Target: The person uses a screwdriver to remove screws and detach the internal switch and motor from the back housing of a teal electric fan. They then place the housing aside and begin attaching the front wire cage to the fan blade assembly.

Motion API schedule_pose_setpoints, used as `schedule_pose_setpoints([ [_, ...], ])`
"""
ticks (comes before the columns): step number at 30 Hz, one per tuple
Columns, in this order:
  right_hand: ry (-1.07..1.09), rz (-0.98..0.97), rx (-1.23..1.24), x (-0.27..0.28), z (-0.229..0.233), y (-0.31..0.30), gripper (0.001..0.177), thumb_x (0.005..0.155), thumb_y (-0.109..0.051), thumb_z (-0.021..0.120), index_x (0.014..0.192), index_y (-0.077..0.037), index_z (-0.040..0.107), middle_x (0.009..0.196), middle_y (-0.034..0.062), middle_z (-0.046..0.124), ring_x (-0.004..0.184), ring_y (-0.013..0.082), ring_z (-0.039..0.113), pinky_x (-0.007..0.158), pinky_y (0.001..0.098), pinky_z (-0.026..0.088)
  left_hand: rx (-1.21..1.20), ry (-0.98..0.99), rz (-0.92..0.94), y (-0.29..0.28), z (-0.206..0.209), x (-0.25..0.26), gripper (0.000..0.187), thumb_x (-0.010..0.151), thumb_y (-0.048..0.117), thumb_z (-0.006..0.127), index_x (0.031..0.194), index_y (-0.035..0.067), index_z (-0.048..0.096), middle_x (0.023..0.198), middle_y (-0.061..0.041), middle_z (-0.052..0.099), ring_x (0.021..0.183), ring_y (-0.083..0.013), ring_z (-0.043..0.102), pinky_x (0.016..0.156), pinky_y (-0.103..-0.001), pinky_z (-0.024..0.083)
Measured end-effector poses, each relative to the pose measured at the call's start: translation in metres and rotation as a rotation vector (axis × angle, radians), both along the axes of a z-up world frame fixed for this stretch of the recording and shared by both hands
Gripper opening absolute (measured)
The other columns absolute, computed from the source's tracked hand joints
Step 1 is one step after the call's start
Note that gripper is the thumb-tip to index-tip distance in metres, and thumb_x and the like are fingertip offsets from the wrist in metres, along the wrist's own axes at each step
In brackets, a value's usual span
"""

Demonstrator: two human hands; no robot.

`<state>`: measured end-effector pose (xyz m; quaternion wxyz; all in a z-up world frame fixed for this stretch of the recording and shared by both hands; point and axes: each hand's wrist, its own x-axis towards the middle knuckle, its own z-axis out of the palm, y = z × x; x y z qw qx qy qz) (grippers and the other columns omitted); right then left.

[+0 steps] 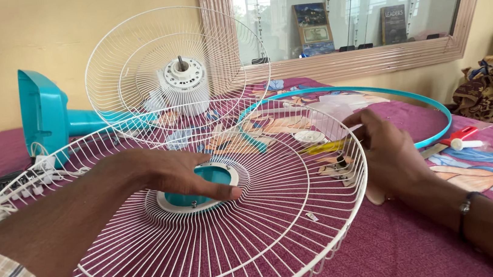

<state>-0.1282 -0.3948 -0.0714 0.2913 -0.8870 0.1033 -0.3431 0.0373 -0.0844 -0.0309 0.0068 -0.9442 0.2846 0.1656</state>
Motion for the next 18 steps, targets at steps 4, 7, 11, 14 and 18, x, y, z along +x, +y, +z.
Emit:
schedule_pose_setpoints([
  [4,-0.078,-0.094,0.057,-0.010,0.006,0.000,0.025,0.099,-0.023,0.062,0.114,-0.005,0.070,0.092,0.0130,0.078,0.080,0.0202,0.076,0.070,0.0371,0.059,0.008,0.011,-0.008,0.000,-0.001,0.000,0.148,0.046,0.100,0.046,0.164,0.016,0.017,0.164,-0.025,0.025,0.148,-0.0480,0.035,0.113,-0.070,0.039],
  [7,-0.138,-0.147,0.172,-0.012,0.008,-0.008,0.026,0.104,-0.024,0.059,0.113,-0.003,0.071,0.089,0.0148,0.076,0.072,0.0217,0.066,0.063,0.0385,0.053,-0.002,0.005,-0.017,0.001,-0.001,-0.002,0.150,0.044,0.101,0.047,0.164,0.014,0.019,0.162,-0.026,0.029,0.147,-0.0470,0.039,0.113,-0.069,0.041],
  [11,-0.343,-0.039,0.438,-0.010,0.011,-0.025,0.032,0.107,-0.026,0.059,0.103,0.004,0.069,0.087,0.0120,0.070,0.070,0.0143,0.065,0.064,0.0303,0.056,-0.021,0.004,-0.025,0.002,-0.004,-0.003,0.152,0.044,0.101,0.046,0.163,0.010,0.019,0.159,-0.027,0.034,0.146,-0.0462,0.043,0.112,-0.067,0.043],
  [14,-0.450,-0.055,0.530,-0.011,0.025,-0.035,0.030,0.109,-0.024,0.063,0.103,0.005,0.066,0.087,0.0118,0.069,0.071,0.0158,0.064,0.067,0.0317,0.056,-0.007,0.005,-0.010,0.002,-0.004,-0.003,0.153,0.046,0.101,0.047,0.162,0.007,0.018,0.158,-0.030,0.035,0.145,-0.0475,0.043,0.112,-0.066,0.044],
  [18,-0.490,-0.044,0.602,-0.013,0.057,-0.027,0.023,0.101,-0.019,0.070,0.107,0.002,0.064,0.093,0.0097,0.068,0.078,0.0150,0.069,0.075,0.0286,0.060,-0.008,0.011,0.000,0.005,-0.003,-0.007,0.155,0.047,0.101,0.048,0.164,0.008,0.010,0.163,-0.030,0.026,0.147,-0.0482,0.039,0.114,-0.064,0.043],
])
